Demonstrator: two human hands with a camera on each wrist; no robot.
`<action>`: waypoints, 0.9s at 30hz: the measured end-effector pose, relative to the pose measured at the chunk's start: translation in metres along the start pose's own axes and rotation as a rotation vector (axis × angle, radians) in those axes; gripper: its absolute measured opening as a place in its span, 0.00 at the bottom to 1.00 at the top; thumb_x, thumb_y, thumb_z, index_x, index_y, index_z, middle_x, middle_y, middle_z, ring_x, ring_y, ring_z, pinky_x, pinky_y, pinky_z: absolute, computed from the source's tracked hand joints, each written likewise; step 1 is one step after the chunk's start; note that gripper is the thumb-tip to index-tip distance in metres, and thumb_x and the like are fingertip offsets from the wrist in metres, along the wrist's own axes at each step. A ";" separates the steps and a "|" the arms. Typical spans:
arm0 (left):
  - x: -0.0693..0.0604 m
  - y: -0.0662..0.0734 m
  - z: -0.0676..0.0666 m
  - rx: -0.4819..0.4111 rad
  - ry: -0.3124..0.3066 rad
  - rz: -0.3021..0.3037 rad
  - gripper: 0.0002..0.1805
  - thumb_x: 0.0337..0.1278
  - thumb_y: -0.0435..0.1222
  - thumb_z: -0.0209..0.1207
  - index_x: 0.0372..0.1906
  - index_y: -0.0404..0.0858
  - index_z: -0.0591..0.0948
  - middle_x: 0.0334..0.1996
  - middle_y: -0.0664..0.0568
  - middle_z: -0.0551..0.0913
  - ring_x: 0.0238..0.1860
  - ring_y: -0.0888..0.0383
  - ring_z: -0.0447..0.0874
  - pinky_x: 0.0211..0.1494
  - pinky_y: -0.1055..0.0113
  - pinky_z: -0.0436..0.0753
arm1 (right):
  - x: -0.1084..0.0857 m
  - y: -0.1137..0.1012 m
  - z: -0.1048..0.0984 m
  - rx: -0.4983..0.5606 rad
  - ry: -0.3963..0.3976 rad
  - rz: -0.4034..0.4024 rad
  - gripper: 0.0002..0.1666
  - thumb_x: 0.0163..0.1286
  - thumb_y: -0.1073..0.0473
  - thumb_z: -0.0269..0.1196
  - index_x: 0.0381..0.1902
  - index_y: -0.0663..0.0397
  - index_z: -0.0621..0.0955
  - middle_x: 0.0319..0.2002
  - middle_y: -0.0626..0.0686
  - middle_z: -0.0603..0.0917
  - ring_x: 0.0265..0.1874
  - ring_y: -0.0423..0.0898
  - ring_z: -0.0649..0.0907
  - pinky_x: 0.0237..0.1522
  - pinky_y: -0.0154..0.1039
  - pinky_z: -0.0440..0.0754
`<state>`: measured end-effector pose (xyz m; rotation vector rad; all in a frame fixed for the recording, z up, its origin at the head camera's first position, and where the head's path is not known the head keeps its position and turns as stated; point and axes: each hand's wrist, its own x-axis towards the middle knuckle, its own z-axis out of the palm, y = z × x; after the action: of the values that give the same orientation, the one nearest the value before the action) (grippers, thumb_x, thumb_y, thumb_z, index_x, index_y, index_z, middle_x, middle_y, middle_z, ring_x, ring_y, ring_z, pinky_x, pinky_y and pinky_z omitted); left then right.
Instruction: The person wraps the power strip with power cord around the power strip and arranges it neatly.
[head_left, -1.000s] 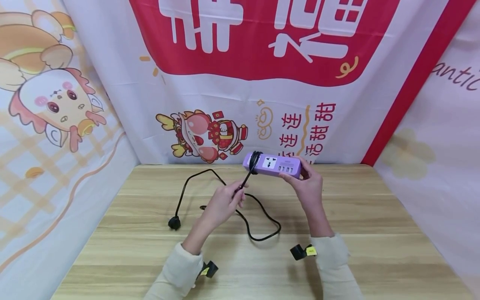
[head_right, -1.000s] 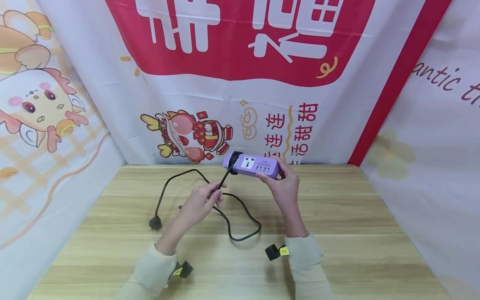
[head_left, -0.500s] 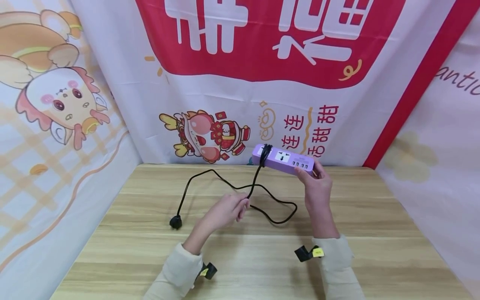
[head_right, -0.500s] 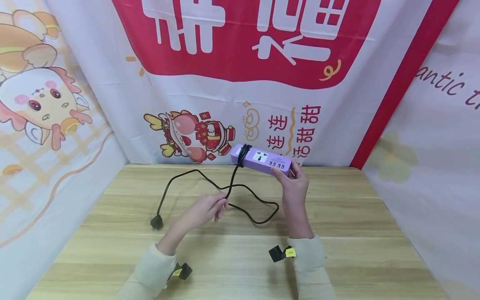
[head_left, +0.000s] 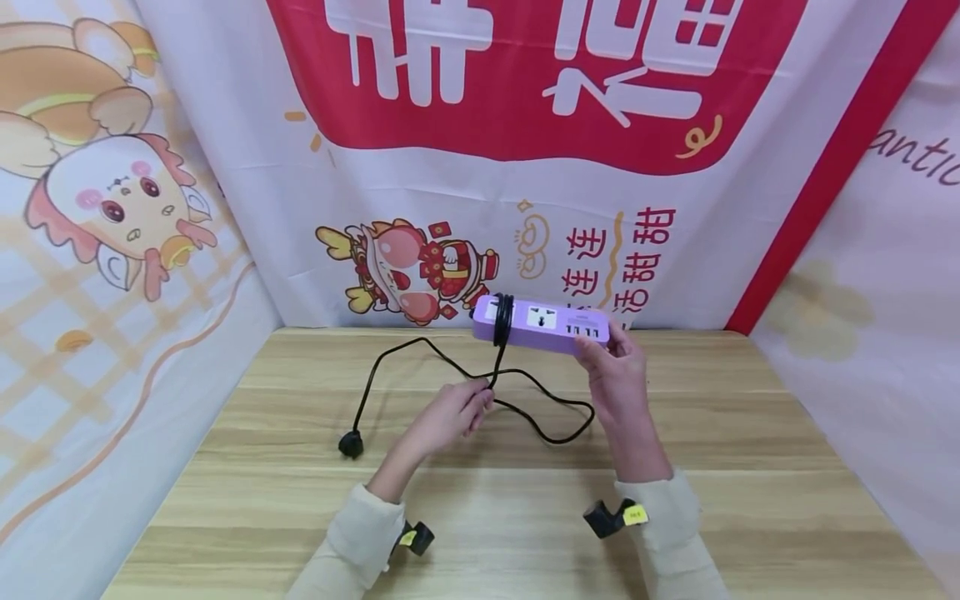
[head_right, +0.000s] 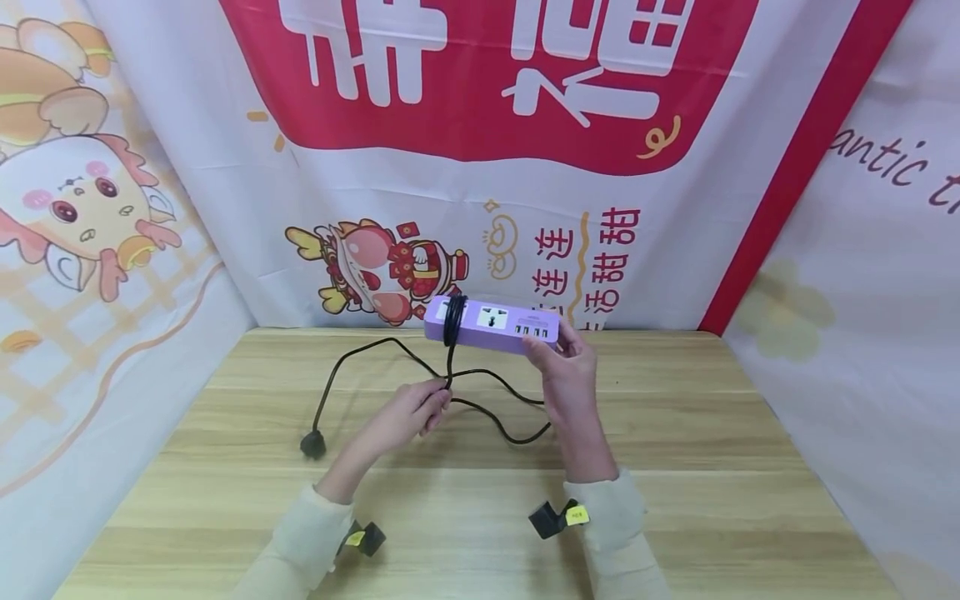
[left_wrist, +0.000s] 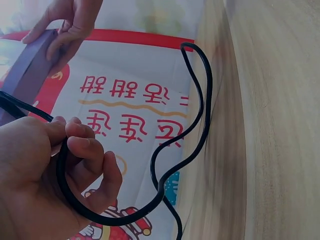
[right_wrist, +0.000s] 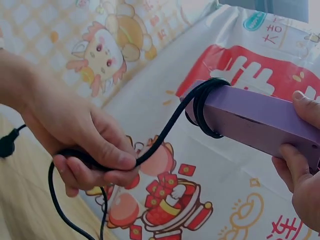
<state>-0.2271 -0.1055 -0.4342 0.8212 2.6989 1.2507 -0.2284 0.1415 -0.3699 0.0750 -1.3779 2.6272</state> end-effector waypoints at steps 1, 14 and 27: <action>0.000 -0.001 0.000 -0.007 0.003 -0.003 0.16 0.80 0.38 0.42 0.38 0.36 0.77 0.18 0.51 0.77 0.16 0.64 0.70 0.22 0.70 0.73 | -0.002 0.000 0.001 -0.005 -0.015 0.002 0.40 0.61 0.78 0.63 0.72 0.67 0.66 0.50 0.54 0.79 0.43 0.43 0.85 0.50 0.33 0.84; 0.001 -0.010 -0.004 -0.038 0.082 0.032 0.11 0.75 0.32 0.48 0.39 0.35 0.80 0.25 0.50 0.79 0.21 0.66 0.70 0.24 0.74 0.71 | -0.012 0.011 0.007 -0.037 -0.129 0.036 0.35 0.58 0.80 0.63 0.64 0.58 0.77 0.47 0.51 0.82 0.42 0.41 0.84 0.47 0.30 0.85; -0.009 -0.021 -0.019 -0.069 0.348 0.284 0.21 0.42 0.15 0.58 0.48 0.26 0.78 0.41 0.35 0.85 0.44 0.42 0.84 0.56 0.49 0.82 | -0.012 0.005 0.002 -0.214 -0.507 -0.030 0.31 0.52 0.78 0.70 0.53 0.50 0.84 0.47 0.48 0.84 0.45 0.41 0.82 0.45 0.30 0.84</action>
<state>-0.2337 -0.1336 -0.4382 1.1018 2.8507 1.6787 -0.2172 0.1354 -0.3738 0.7711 -1.7767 2.5156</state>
